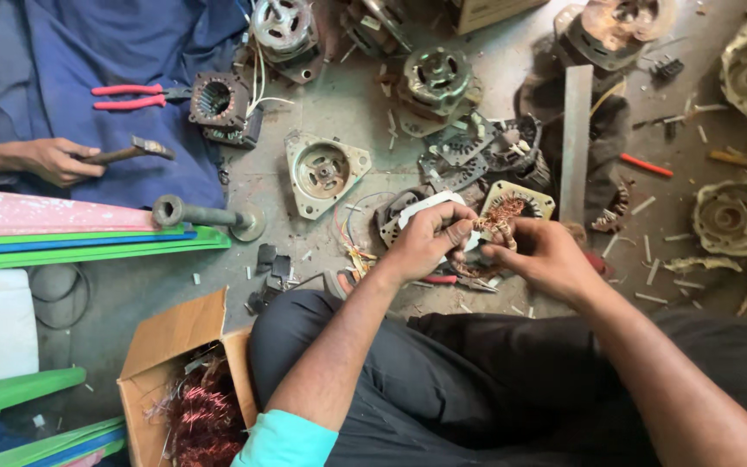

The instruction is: The person sits on the floor among scrap electric motor parts and uses a hacksaw to cut through motor stators, then pulls the cut copper windings out by hand and places them into a cardboard box. Another person nearby hammers and uses pliers on motor housings.

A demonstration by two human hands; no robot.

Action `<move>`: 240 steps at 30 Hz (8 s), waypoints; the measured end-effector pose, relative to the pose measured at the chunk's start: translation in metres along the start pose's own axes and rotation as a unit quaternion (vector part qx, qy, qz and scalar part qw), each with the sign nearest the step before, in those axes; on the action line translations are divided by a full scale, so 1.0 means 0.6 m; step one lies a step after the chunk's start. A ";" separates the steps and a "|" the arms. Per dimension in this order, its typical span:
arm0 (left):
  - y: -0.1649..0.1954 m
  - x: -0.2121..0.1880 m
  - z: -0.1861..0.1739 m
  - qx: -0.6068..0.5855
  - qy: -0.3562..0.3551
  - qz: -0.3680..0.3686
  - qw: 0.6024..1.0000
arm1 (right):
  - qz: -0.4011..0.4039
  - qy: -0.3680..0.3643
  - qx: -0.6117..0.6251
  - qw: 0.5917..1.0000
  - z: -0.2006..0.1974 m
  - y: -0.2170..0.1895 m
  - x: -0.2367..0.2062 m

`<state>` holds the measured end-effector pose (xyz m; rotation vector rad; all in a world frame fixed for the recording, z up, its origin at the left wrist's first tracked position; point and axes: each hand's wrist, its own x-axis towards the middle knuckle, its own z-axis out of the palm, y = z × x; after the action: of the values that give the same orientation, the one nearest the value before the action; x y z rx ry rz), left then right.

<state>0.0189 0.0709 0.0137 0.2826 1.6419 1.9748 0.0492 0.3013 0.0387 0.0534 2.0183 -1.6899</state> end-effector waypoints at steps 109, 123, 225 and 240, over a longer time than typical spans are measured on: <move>0.080 -0.121 0.045 0.033 0.160 0.158 0.974 | -0.206 0.009 0.269 0.941 0.037 -0.055 -0.142; 0.099 -0.137 0.058 0.021 0.186 0.195 0.963 | -0.247 -0.011 0.158 0.956 0.039 -0.065 -0.158; -0.098 0.130 -0.043 0.671 0.072 -0.038 0.737 | 0.012 0.201 -0.494 0.846 -0.125 -0.028 0.026; -0.091 0.085 -0.008 0.656 0.078 -0.044 0.749 | 0.006 0.343 -0.343 0.874 -0.192 -0.005 -0.051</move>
<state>-0.0105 0.0999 -0.0488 0.5115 2.8189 0.4258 0.0347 0.4167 0.0651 0.4736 3.0260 -0.8938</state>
